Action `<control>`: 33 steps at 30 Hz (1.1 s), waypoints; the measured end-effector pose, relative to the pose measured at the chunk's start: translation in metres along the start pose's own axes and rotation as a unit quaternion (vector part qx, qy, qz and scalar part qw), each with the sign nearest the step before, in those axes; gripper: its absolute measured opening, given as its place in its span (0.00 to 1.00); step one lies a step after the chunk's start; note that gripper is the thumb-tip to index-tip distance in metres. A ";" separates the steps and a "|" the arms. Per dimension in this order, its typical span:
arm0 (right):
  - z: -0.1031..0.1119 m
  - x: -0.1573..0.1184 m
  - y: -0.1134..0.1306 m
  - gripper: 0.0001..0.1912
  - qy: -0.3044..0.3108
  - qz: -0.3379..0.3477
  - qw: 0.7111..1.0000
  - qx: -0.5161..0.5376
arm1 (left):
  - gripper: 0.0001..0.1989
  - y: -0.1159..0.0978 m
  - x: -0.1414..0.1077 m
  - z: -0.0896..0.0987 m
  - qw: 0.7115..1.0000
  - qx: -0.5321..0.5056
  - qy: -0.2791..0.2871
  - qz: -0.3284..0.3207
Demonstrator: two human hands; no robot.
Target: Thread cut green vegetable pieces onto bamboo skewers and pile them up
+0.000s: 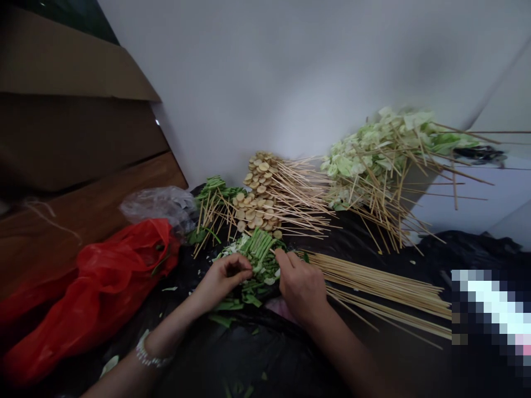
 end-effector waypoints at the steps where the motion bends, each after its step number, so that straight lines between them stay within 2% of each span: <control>1: 0.001 0.000 -0.001 0.16 -0.004 -0.001 1.000 0.001 | 0.08 0.002 0.002 0.005 0.998 -0.056 -0.021 0.018; 4: 0.001 0.000 0.000 0.16 -0.010 0.003 1.000 0.005 | 0.17 0.009 0.004 0.013 0.979 -0.185 -0.058 0.070; 6: 0.000 -0.001 0.001 0.17 -0.009 0.005 1.000 0.010 | 0.18 0.013 0.003 0.017 0.963 -0.239 -0.078 0.100; 13: 0.000 -0.004 0.009 0.18 -0.019 0.022 0.999 0.023 | 0.15 0.017 0.002 0.028 0.868 -0.445 -0.156 0.157; 17: 0.000 -0.007 0.016 0.17 -0.023 0.041 0.999 0.027 | 0.09 0.015 0.004 0.030 0.831 -0.506 -0.167 0.159; 20: -0.001 -0.008 0.020 0.18 -0.012 0.053 0.998 0.026 | 0.07 0.015 0.004 0.030 0.820 -0.524 -0.167 0.157; 26: -0.003 -0.010 0.022 0.19 0.001 0.055 0.998 0.026 | 0.05 0.016 0.004 0.029 0.821 -0.528 -0.150 0.157; 33: -0.006 -0.011 0.022 0.19 0.015 0.051 0.998 0.017 | 0.05 0.015 0.003 0.029 0.817 -0.531 -0.156 0.163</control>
Point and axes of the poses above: each hand's wrist, its own x-axis towards the middle knuckle, its own z-axis out of the back of the hand, y = z × x, the point moved 6 cm from there along x, towards the middle knuckle, and after that the axes turned 12 degrees about -x, right-handed, at the moved point
